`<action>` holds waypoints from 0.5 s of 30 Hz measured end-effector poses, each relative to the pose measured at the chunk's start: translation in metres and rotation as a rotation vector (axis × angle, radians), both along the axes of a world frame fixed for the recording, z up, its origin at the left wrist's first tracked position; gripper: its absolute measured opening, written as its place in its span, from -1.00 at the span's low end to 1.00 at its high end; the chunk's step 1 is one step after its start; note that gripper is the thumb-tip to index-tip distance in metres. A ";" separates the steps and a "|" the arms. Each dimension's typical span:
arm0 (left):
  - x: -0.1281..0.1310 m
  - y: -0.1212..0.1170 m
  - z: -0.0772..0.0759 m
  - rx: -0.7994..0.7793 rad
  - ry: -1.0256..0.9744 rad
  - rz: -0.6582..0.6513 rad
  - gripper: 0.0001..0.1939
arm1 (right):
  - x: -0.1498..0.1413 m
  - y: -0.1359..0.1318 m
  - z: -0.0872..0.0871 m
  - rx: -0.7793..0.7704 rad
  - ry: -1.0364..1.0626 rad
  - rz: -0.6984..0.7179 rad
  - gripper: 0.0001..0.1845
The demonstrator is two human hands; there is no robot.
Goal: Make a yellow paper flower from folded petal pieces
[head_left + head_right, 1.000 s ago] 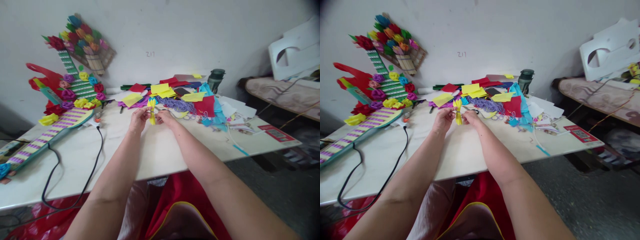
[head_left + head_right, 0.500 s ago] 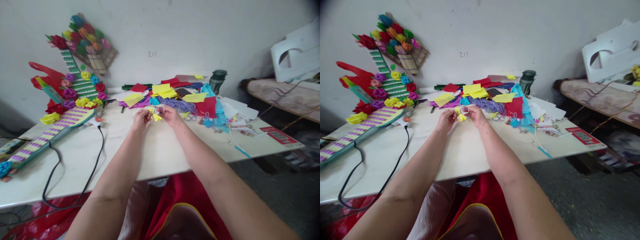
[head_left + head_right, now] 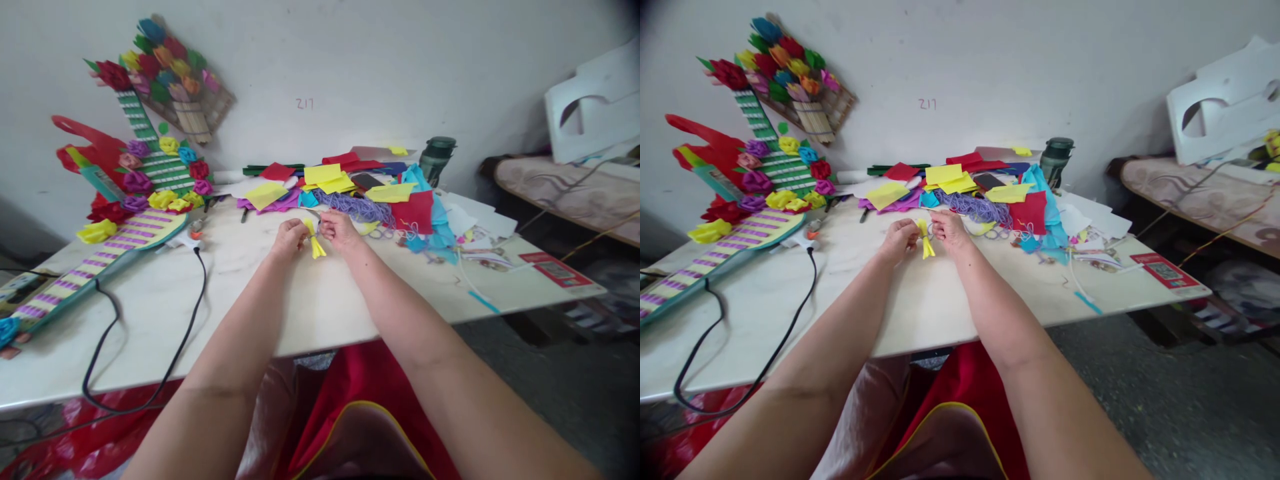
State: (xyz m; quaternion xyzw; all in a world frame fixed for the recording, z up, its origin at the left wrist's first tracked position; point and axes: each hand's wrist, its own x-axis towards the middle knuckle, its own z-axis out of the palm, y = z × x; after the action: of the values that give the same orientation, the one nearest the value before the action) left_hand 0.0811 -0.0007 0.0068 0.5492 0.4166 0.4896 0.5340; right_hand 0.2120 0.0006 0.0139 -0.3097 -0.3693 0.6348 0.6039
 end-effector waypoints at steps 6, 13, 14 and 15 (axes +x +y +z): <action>-0.003 -0.001 -0.002 -0.007 -0.052 -0.004 -0.86 | 0.002 0.003 -0.002 -0.007 0.045 -0.049 -0.63; -0.014 0.008 -0.008 0.018 -0.209 0.042 -0.86 | 0.012 0.010 -0.006 -0.015 0.073 -0.106 -0.82; -0.014 0.009 -0.008 0.020 -0.211 0.047 -0.87 | 0.012 0.010 -0.006 0.002 0.065 -0.100 -0.82; -0.014 0.010 -0.008 0.022 -0.213 0.053 -0.88 | 0.011 0.010 -0.006 0.029 0.045 -0.092 -0.82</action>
State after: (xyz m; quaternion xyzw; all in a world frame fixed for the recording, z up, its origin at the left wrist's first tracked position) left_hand 0.0666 0.0089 -0.0007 0.4886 0.3663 0.5638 0.5561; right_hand 0.2227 0.0101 0.0078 -0.3032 -0.3501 0.6080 0.6449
